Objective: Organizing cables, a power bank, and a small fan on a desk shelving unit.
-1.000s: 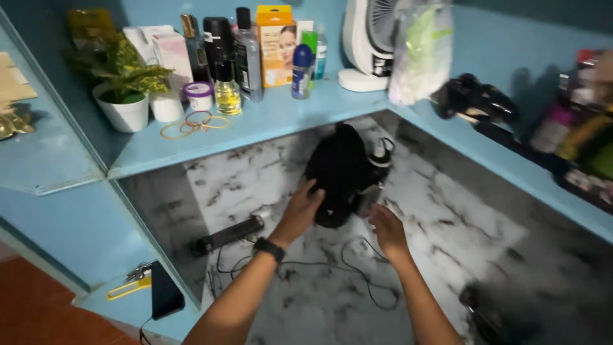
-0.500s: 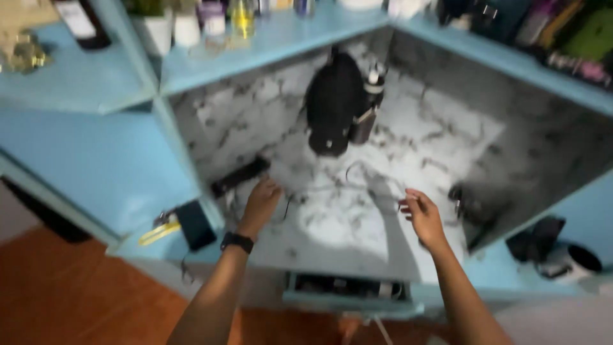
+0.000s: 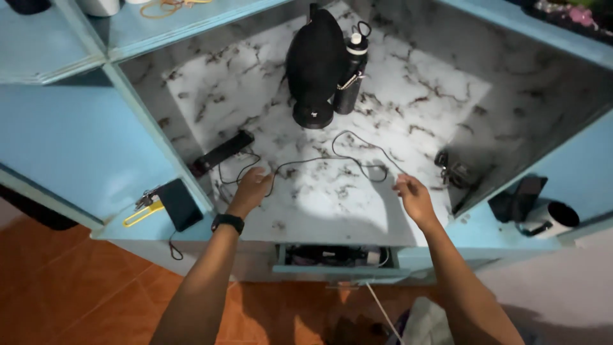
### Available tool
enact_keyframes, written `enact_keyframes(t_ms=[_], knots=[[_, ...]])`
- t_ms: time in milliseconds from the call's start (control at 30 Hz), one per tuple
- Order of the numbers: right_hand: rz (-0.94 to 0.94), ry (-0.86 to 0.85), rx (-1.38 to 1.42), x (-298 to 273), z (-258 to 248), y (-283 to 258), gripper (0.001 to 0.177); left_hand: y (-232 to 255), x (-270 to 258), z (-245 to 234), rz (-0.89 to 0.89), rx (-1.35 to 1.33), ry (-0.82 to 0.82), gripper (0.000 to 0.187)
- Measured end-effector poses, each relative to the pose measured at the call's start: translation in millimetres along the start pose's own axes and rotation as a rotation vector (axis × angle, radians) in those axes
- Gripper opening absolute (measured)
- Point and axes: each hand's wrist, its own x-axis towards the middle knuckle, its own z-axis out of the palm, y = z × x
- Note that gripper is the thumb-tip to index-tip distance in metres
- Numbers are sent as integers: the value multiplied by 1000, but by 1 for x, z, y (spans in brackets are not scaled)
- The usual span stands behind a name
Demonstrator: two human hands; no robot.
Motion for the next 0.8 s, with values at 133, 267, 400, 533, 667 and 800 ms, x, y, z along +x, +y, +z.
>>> enact_keyframes(t_ms=[133, 267, 400, 533, 667, 800], knots=[[-15, 71, -475, 11, -30, 32, 54, -61, 51, 24, -42, 115, -117, 77], [242, 135, -837, 17, -41, 61, 93, -132, 93, 60, 61, 453, -31, 83], [320, 157, -783, 26, -32, 64, 119, -81, 58, 76, -38, 693, 39, 65], [442, 111, -817, 27, -9, 32, 119, -122, 74, 113, 83, 990, 62, 32], [408, 98, -762, 33, 10, 58, 113, -115, 90, 146, 325, 689, 30, 20], [528, 11, -292, 27, 33, 5, 104, -10, 75, 141, 562, 394, -26, 17]])
